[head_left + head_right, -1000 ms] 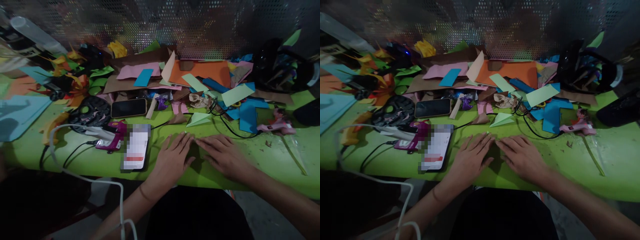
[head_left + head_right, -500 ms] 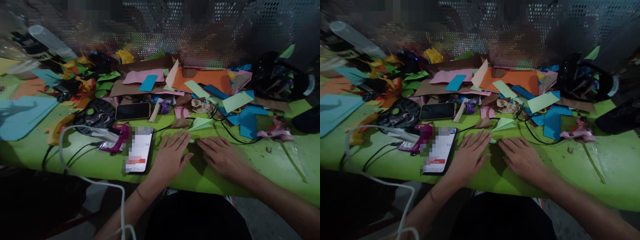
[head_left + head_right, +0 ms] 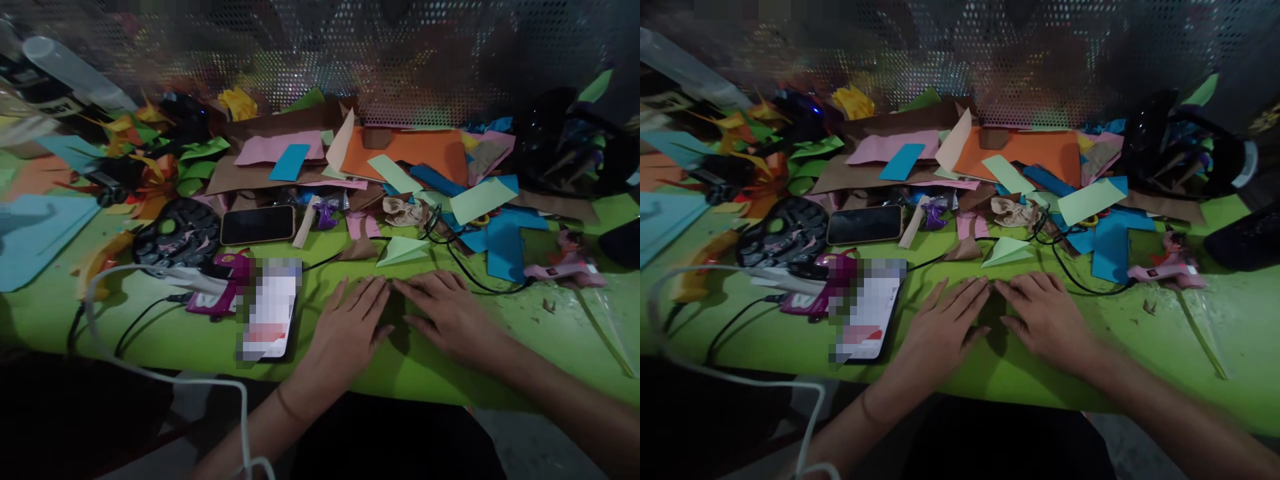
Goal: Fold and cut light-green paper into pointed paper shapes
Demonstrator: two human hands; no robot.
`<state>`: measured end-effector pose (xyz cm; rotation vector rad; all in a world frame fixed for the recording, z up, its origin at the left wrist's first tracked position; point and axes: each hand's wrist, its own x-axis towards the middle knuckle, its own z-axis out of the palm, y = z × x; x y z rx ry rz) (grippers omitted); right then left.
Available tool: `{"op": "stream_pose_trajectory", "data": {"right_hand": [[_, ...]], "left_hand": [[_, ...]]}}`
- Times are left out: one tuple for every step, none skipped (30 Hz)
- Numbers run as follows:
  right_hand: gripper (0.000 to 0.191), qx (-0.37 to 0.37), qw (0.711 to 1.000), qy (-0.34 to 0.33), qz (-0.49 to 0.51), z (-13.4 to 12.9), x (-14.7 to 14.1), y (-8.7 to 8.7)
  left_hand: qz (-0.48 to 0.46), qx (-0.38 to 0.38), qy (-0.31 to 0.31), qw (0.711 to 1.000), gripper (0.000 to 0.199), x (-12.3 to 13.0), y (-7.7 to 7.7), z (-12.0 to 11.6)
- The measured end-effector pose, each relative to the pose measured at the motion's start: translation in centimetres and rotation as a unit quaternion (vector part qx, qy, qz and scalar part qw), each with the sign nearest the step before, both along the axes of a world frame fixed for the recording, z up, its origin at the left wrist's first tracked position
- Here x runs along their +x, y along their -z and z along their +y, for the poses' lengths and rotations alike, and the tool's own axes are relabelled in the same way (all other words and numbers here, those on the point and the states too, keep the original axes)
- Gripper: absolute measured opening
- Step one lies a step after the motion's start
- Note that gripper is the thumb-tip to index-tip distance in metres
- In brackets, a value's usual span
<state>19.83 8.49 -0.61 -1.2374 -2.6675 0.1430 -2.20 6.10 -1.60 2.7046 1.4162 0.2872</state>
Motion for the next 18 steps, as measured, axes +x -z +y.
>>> {"op": "stream_pose_trajectory", "data": {"right_hand": [[0.048, -0.006, 1.0, 0.005, 0.011, 0.1, 0.2, 0.0], [0.048, -0.005, 1.0, 0.01, 0.02, 0.0, 0.5, 0.0], [0.048, 0.001, 1.0, 0.014, 0.027, -0.1, 0.8, 0.0], [0.048, 0.011, 0.999, 0.018, 0.029, -0.3, 1.0, 0.1], [0.047, 0.022, 0.999, 0.018, 0.026, -0.5, 1.1, 0.1], [0.046, 0.032, 0.999, 0.016, 0.019, -0.7, 1.2, 0.1], [0.045, 0.041, 0.999, 0.014, 0.01, -0.9, 1.3, 0.2], [0.044, 0.049, 0.999, 0.012, 0.001, -1.1, 1.2, 0.2], [0.043, 0.054, 0.998, 0.013, -0.009, -1.2, 1.1, 0.3], [0.043, 0.056, 0.998, 0.014, -0.02, -1.1, 0.9, 0.4], [0.043, 0.058, 0.998, 0.016, -0.029, -1.0, 0.7, 0.5], [0.043, 0.057, 0.998, 0.018, -0.036, -0.8, 0.5, 0.5], [0.042, 0.056, 0.997, 0.019, -0.041, -0.6, 0.4, 0.5], [0.042, 0.054, 0.997, 0.02, -0.046, -0.4, 0.2, 0.4], [0.042, 0.054, 0.997, 0.021, -0.048, -0.2, 0.1, 0.3], [0.041, 0.054, 0.997, 0.023, -0.048, -0.1, 0.0, 0.2], [0.041, 0.055, 0.997, 0.026, -0.047, -0.1, 0.0, 0.1], [0.041, 0.054, 0.997, 0.028, -0.045, -0.2, -0.1, -0.1]], "left_hand": [[-0.003, 0.003, 0.001, 1.0, 0.049, 0.0, 0.0, 0.1], [-0.005, 0.006, 0.001, 1.0, 0.049, 0.0, 0.1, 0.2], [-0.007, 0.008, 0.001, 1.0, 0.049, 0.0, 0.1, 0.2], [-0.008, 0.009, 0.0, 1.0, 0.049, 0.0, 0.2, 0.3], [-0.008, 0.009, -0.001, 1.0, 0.049, 0.0, 0.2, 0.4], [-0.008, 0.008, -0.003, 1.0, 0.05, 0.0, 0.2, 0.5], [-0.008, 0.006, -0.004, 1.0, 0.05, 0.0, 0.2, 0.6], [-0.008, 0.004, -0.004, 1.0, 0.05, 0.1, 0.3, 0.7], [-0.009, 0.003, -0.003, 1.0, 0.05, 0.1, 0.3, 0.8], [-0.01, 0.001, -0.002, 1.0, 0.051, 0.1, 0.3, 0.9], [-0.01, 0.0, -0.001, 1.0, 0.051, 0.1, 0.3, 1.1], [-0.011, -0.002, -0.001, 1.0, 0.052, 0.2, 0.3, 1.3], [-0.01, -0.004, -0.002, 1.0, 0.052, 0.2, 0.3, 1.5], [-0.01, -0.006, -0.003, 1.0, 0.052, 0.3, 0.3, 1.7], [-0.01, -0.006, -0.004, 1.0, 0.053, 0.4, 0.3, 1.8], [-0.01, -0.006, -0.005, 1.0, 0.053, 0.4, 0.3, 1.9], [-0.01, -0.006, -0.005, 1.0, 0.053, 0.5, 0.2, 1.8], [-0.01, -0.005, -0.005, 1.0, 0.054, 0.5, 0.1, 1.7]]}}
